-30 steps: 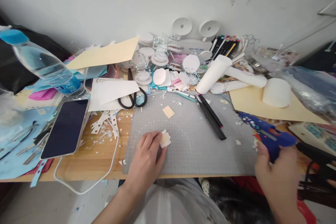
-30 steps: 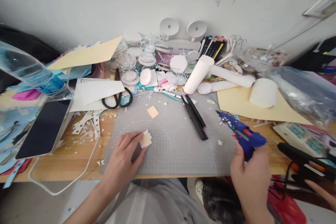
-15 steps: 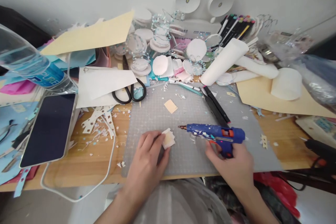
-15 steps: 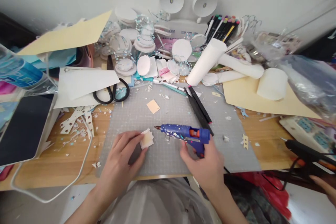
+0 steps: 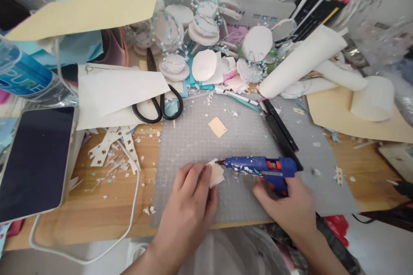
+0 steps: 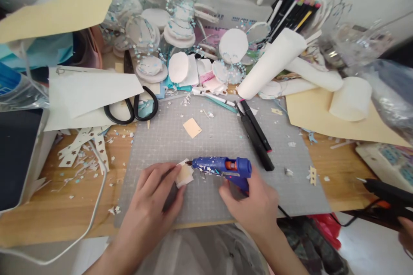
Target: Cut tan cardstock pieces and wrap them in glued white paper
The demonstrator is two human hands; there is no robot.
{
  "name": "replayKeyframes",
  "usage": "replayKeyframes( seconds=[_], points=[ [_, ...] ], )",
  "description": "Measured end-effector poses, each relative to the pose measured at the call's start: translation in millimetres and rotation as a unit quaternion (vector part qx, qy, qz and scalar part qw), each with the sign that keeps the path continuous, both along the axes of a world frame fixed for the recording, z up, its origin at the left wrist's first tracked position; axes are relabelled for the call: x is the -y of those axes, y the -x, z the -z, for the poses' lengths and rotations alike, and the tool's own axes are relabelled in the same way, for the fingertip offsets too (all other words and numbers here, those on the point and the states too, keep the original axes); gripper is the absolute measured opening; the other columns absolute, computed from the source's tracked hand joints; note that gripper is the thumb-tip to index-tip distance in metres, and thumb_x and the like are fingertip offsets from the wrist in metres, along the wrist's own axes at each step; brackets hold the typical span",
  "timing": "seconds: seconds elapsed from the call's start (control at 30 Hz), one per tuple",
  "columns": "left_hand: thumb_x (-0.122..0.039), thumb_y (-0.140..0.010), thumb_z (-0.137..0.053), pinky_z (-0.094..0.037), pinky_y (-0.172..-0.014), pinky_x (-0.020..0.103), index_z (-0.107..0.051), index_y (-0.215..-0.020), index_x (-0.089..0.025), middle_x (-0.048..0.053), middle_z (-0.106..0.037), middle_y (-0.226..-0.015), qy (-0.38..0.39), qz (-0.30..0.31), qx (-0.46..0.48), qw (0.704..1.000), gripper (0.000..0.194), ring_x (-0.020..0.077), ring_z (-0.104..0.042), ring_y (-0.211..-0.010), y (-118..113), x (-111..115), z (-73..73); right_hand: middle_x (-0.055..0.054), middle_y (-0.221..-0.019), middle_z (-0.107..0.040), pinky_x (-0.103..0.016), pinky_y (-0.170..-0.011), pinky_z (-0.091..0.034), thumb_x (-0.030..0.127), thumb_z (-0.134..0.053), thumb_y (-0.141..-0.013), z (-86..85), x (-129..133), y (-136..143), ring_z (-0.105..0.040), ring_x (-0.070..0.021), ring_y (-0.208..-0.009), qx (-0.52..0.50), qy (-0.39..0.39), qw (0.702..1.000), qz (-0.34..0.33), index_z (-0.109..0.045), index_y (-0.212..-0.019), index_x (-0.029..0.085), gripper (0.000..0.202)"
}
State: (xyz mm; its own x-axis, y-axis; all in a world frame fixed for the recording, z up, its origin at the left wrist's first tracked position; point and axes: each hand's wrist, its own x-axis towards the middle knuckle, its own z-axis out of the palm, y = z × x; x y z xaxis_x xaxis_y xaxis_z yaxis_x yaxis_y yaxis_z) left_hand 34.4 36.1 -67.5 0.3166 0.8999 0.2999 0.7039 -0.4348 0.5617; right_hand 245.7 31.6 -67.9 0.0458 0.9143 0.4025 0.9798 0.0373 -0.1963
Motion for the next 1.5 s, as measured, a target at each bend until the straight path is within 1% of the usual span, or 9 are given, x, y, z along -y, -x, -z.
replayKeyframes(
  seconds=[0.33, 0.53, 0.7, 0.97, 1.1, 1.27, 1.5],
  points=[
    [-0.009, -0.086, -0.057, -0.049, -0.092, 0.04, -0.054, -0.117, -0.002, 0.015, -0.057, -0.111, -0.017, 0.013, -0.02, 1.0, 0.032, 0.0271, -0.048, -0.106, -0.4, -1.9, -0.6, -0.001, -0.052, -0.056, -0.027, -0.042, -0.043, 0.039, -0.056, -0.074, 4.0, 0.2, -0.3, -0.055, -0.017, -0.041, 0.042, 0.012, 0.999, 0.01, -0.063, -0.082, 0.013, 0.028],
    [-0.008, -0.086, -0.057, -0.05, -0.091, 0.04, -0.054, -0.117, -0.003, 0.014, -0.059, -0.111, -0.025, 0.013, -0.024, 0.999, 0.032, 0.0265, -0.05, -0.104, -0.3, -2.0, -1.2, 0.001, -0.05, -0.052, -0.026, -0.042, -0.041, 0.037, -0.056, -0.074, 3.1, -0.3, -1.9, -0.052, -0.0153, -0.04, 0.046, 0.003, 0.999, -0.01, -0.063, -0.083, 0.013, 0.026],
    [-0.008, -0.086, -0.057, -0.052, -0.089, 0.041, -0.055, -0.116, -0.002, 0.015, -0.059, -0.109, -0.031, 0.012, -0.025, 0.999, 0.031, 0.0275, -0.05, -0.103, -0.7, -2.6, -1.6, 0.002, -0.051, -0.052, -0.026, -0.043, -0.04, 0.037, -0.056, -0.075, 2.7, 0.4, -2.6, -0.051, -0.0149, -0.04, 0.043, 0.007, 0.999, -0.011, -0.062, -0.083, 0.014, 0.025],
    [-0.008, -0.085, -0.058, -0.052, -0.09, 0.041, -0.055, -0.117, -0.002, 0.015, -0.059, -0.109, -0.031, 0.013, -0.019, 0.999, 0.032, 0.0271, -0.051, -0.104, -0.1, -1.6, -0.9, 0.001, -0.049, -0.051, -0.026, -0.042, -0.038, 0.036, -0.056, -0.075, 3.5, -0.6, -3.4, -0.051, -0.0151, -0.04, 0.049, -0.001, 0.999, -0.022, -0.061, -0.078, 0.013, 0.023],
    [-0.009, -0.085, -0.057, -0.052, -0.09, 0.04, -0.055, -0.117, -0.003, 0.014, -0.059, -0.109, -0.028, 0.008, -0.015, 0.999, 0.032, 0.0264, -0.051, -0.103, -0.4, -2.0, -0.3, 0.002, -0.049, -0.051, -0.026, -0.042, -0.038, 0.035, -0.056, -0.075, 2.7, 0.2, -4.6, -0.051, -0.0154, -0.04, 0.046, -0.003, 0.999, -0.027, -0.062, -0.083, 0.013, 0.024],
    [-0.009, -0.086, -0.057, -0.052, -0.09, 0.041, -0.055, -0.118, -0.005, 0.014, -0.059, -0.109, -0.025, 0.005, -0.023, 0.999, 0.033, 0.0268, -0.052, -0.104, -0.4, -1.3, 0.2, 0.002, -0.051, -0.054, -0.027, -0.045, -0.04, 0.035, -0.056, -0.075, 2.2, 2.3, -6.3, -0.052, -0.0163, -0.042, 0.03, 0.025, 0.999, -0.019, -0.062, -0.09, 0.016, 0.025],
    [-0.009, -0.086, -0.057, -0.052, -0.091, 0.041, -0.055, -0.118, -0.004, 0.014, -0.059, -0.11, -0.024, 0.006, -0.027, 0.999, 0.033, 0.0267, -0.051, -0.104, -0.4, -1.3, -1.0, 0.002, -0.049, -0.052, -0.026, -0.044, -0.038, 0.033, -0.054, -0.075, -1.0, -0.2, -5.6, -0.05, -0.0156, -0.041, 0.03, 0.022, 0.999, -0.029, -0.061, -0.087, 0.016, 0.022]
  ],
)
